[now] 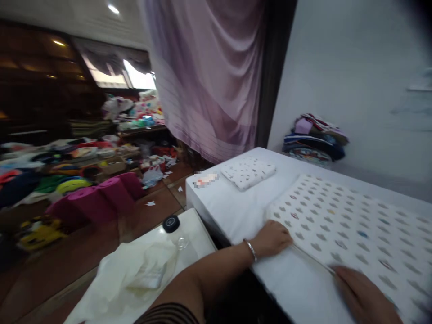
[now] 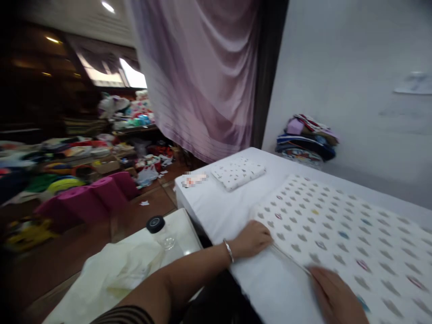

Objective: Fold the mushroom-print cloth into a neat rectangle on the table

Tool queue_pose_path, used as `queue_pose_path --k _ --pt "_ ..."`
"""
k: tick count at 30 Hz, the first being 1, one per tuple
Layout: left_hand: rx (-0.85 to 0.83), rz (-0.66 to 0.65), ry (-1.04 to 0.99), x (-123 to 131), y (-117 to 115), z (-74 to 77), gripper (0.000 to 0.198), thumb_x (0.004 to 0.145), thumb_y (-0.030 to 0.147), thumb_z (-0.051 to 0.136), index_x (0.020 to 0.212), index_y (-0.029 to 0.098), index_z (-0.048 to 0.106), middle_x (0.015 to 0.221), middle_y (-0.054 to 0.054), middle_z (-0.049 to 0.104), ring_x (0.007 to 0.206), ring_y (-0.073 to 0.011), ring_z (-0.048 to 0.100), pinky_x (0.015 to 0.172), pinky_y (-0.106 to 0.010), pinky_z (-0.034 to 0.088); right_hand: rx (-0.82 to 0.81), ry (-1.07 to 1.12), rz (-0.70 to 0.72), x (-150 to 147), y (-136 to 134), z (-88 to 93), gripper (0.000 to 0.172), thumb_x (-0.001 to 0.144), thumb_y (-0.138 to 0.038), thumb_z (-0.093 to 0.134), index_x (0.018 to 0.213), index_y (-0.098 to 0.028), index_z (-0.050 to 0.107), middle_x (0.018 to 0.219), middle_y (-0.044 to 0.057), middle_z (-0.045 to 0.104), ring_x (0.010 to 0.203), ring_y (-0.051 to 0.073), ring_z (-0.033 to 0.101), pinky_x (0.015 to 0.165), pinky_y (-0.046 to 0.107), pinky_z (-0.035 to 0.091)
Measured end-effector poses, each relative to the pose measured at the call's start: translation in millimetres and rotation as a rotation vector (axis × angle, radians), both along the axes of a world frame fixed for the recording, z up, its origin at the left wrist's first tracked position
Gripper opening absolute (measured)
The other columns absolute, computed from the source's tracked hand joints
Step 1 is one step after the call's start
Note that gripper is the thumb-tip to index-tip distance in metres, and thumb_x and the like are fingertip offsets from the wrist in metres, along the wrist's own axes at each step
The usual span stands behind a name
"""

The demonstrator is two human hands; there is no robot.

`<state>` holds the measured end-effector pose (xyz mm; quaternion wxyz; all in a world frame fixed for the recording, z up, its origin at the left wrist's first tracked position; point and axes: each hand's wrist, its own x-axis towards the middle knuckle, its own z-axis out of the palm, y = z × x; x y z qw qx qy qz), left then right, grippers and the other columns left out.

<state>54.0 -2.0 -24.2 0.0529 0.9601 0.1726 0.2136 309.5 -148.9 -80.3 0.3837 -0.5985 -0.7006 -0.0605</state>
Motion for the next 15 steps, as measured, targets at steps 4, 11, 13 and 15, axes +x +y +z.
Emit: queue_pose_path --k 4,11,13,15 --pt "-0.096 -0.001 -0.057 -2 4 5.5 0.019 0.090 0.023 0.044 0.094 0.020 0.063 0.097 -0.002 0.064 0.095 -0.0148 0.054 0.087 -0.031 0.036 -0.248 0.004 -0.079 -29 -5 51.5 0.028 0.087 -0.039 0.041 0.091 -0.026 0.066 0.095 0.006 0.068 0.090 0.023 0.063 0.080 0.041 0.052" --pt "-0.166 -0.001 -0.139 4 -3 9.6 0.021 0.086 0.019 0.049 0.104 0.021 0.061 0.101 -0.004 0.062 0.099 -0.0172 0.053 0.090 -0.036 0.037 -0.392 0.129 -0.096 -32 -4 69.2 0.024 0.089 -0.030 0.041 0.091 -0.025 0.064 0.096 0.003 0.065 0.090 0.019 0.059 0.079 0.033 0.047" --pt "-0.146 -0.030 -0.146 11 -9 14.2 0.022 0.085 0.018 0.051 0.105 0.021 0.060 0.104 -0.004 0.061 0.101 -0.0181 0.051 0.091 -0.037 0.037 -0.394 0.147 -0.087 -33 -4 71.1 0.022 0.088 -0.027 0.043 0.090 -0.024 0.064 0.094 0.002 0.065 0.089 0.018 0.058 0.079 0.032 0.046" --pt "-0.124 -0.073 -0.137 20 -14 18.5 0.019 0.085 0.019 0.052 0.101 0.022 0.061 0.103 -0.004 0.061 0.099 -0.0182 0.051 0.089 -0.037 0.037 -0.393 0.155 -0.093 -34 -4 72.9 0.021 0.087 -0.025 0.044 0.089 -0.024 0.065 0.092 0.002 0.066 0.088 0.018 0.058 0.080 0.032 0.045"
